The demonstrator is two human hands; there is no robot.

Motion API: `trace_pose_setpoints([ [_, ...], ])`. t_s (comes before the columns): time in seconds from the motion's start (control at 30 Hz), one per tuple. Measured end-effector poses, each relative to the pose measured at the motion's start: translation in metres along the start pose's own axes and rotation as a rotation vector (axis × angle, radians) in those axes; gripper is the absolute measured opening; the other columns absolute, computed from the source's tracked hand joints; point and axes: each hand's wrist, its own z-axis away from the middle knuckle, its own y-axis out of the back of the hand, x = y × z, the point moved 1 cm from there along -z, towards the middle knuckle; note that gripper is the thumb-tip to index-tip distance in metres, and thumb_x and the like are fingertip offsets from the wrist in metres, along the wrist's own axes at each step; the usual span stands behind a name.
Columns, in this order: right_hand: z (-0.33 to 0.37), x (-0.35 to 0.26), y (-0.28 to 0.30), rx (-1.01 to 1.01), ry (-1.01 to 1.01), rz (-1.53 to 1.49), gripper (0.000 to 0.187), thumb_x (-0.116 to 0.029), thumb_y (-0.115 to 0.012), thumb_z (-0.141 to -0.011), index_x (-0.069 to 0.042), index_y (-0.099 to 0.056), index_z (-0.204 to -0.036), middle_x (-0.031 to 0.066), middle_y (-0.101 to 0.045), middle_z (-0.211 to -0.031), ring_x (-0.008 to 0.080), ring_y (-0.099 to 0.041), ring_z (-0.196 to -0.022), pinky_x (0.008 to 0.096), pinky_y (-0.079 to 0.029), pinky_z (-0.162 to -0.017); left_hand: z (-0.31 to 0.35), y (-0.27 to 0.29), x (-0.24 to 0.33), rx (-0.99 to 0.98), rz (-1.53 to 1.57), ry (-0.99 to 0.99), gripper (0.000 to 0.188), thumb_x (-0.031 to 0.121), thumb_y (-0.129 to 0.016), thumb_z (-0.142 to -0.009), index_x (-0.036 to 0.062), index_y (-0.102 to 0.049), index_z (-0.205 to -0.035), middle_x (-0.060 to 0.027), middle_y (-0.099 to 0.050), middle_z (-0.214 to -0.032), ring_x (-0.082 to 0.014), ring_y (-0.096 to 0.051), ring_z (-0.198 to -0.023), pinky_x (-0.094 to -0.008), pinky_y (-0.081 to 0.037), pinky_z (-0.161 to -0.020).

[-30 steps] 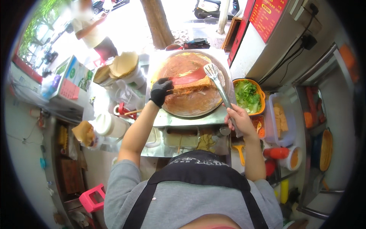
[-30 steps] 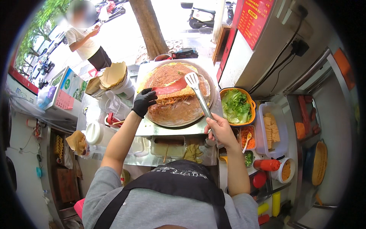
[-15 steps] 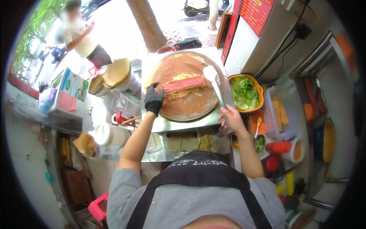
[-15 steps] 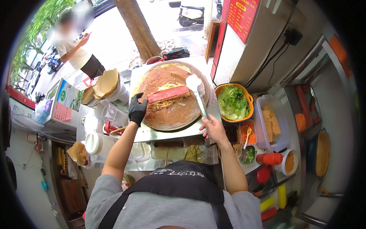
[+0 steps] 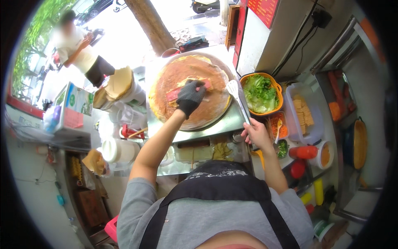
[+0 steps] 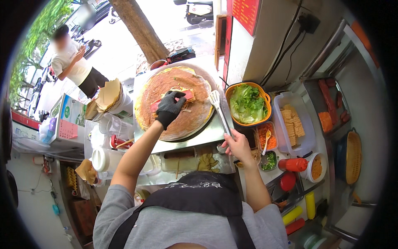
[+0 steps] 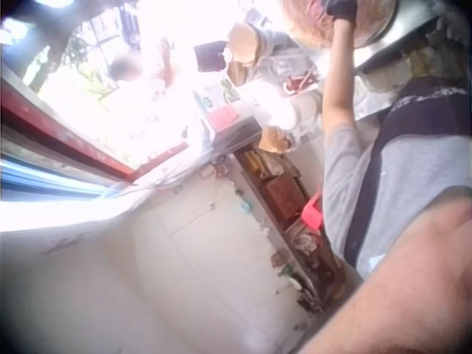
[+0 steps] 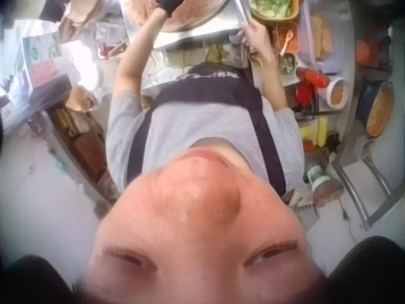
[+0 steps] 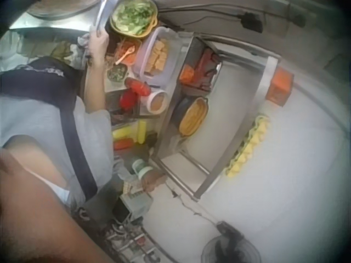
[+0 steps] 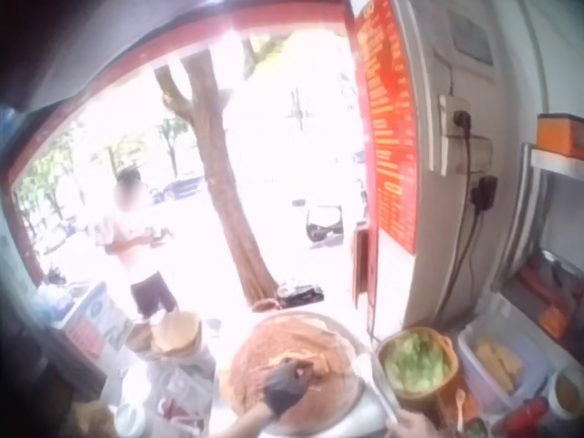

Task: The person prepares a street food wrap by spreading sauce on a large crepe, then adding shredded vegetables, ham, and lettuce. They fold the crepe into a rectangular packet and place it into a paper bag.

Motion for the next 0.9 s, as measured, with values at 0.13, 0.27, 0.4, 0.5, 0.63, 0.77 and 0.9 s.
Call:
trace_pose_setpoints([
  [0.13, 0.003, -0.014, -0.003, 0.032, 0.097, 0.212, 0.040, -0.024, -0.056, -0.089, -0.005, -0.054, -0.124, 0.0041, -0.063, -0.061, 0.0100, -0.057, -0.045, 0.0251, -0.045, -0.044, -0.038, -0.019, 0.020, -0.225, -0.075, 0.087, 0.041, 0.043, -0.056, -0.085, 0.0029, -0.066, -0.089, -0.0167, -0.066, -0.083, -0.0321, -0.062, -0.080, -0.0397, -0.047, -0.073],
  [0.27, 0.002, -0.022, 0.003, -0.026, 0.185, 0.329, 0.043, -0.024, -0.057, -0.088, -0.005, -0.053, -0.126, 0.0071, -0.063, -0.061, 0.0128, -0.058, -0.046, 0.0270, -0.048, -0.049, -0.068, -0.031, 0.031, -0.382, -0.270, 0.232, 0.050, 0.051, -0.053, -0.083, 0.0038, -0.067, -0.085, -0.0197, -0.065, -0.085, -0.0365, -0.062, -0.082, -0.0435, -0.047, -0.075],
  [0.4, -0.008, -0.014, 0.016, -0.113, 0.181, 0.272, 0.044, -0.024, -0.057, -0.089, -0.003, -0.052, -0.126, 0.0059, -0.063, -0.063, 0.0108, -0.057, -0.046, 0.0257, -0.047, -0.047, -0.078, -0.038, 0.026, -0.357, -0.324, 0.248, 0.042, 0.045, -0.056, -0.081, 0.0043, -0.067, -0.081, -0.0194, -0.065, -0.083, -0.0362, -0.062, -0.081, -0.0444, -0.047, -0.074],
  [0.5, -0.021, -0.013, 0.031, -0.187, 0.066, 0.002, 0.043, -0.023, -0.054, -0.091, -0.001, -0.049, -0.128, 0.0034, -0.062, -0.067, 0.0075, -0.053, -0.045, 0.0220, -0.043, -0.042, -0.077, -0.040, 0.004, -0.283, -0.239, 0.241, 0.037, 0.039, -0.060, -0.080, 0.0024, -0.067, -0.076, -0.0163, -0.065, -0.075, -0.0299, -0.063, -0.068, -0.0399, -0.048, -0.066],
  [0.63, -0.044, -0.013, 0.060, -0.220, -0.055, -0.088, 0.039, -0.023, -0.049, -0.094, -0.001, -0.050, -0.126, 0.0049, -0.059, -0.067, 0.0076, -0.052, -0.045, 0.0189, -0.040, -0.040, -0.070, -0.037, -0.010, -0.235, 0.149, 0.406, 0.032, 0.031, -0.065, -0.083, 0.0009, -0.064, -0.070, -0.0082, -0.061, -0.062, -0.0124, -0.053, -0.047, -0.0281, -0.042, -0.046],
  [0.77, -0.045, -0.010, 0.073, -0.366, -0.149, -0.127, 0.033, -0.028, -0.049, -0.093, 0.000, -0.054, -0.112, 0.0056, -0.060, -0.068, 0.0081, -0.052, -0.045, 0.0206, -0.042, -0.040, -0.063, -0.032, -0.006, -0.221, 0.294, 0.510, 0.029, 0.029, -0.065, -0.083, 0.0019, -0.064, -0.072, -0.0058, -0.059, -0.061, -0.0125, -0.053, -0.047, -0.0267, -0.042, -0.044],
  [0.9, -0.054, -0.005, 0.069, -0.380, -0.118, -0.164, 0.032, -0.029, -0.049, -0.093, -0.001, -0.054, -0.109, 0.0056, -0.060, -0.069, 0.0086, -0.052, -0.044, 0.0204, -0.041, -0.040, -0.061, -0.037, 0.006, -0.263, 0.409, 0.511, 0.027, 0.028, -0.064, -0.084, 0.0006, -0.065, -0.084, -0.0052, -0.062, -0.068, -0.0120, -0.056, -0.053, -0.0255, -0.044, -0.048],
])
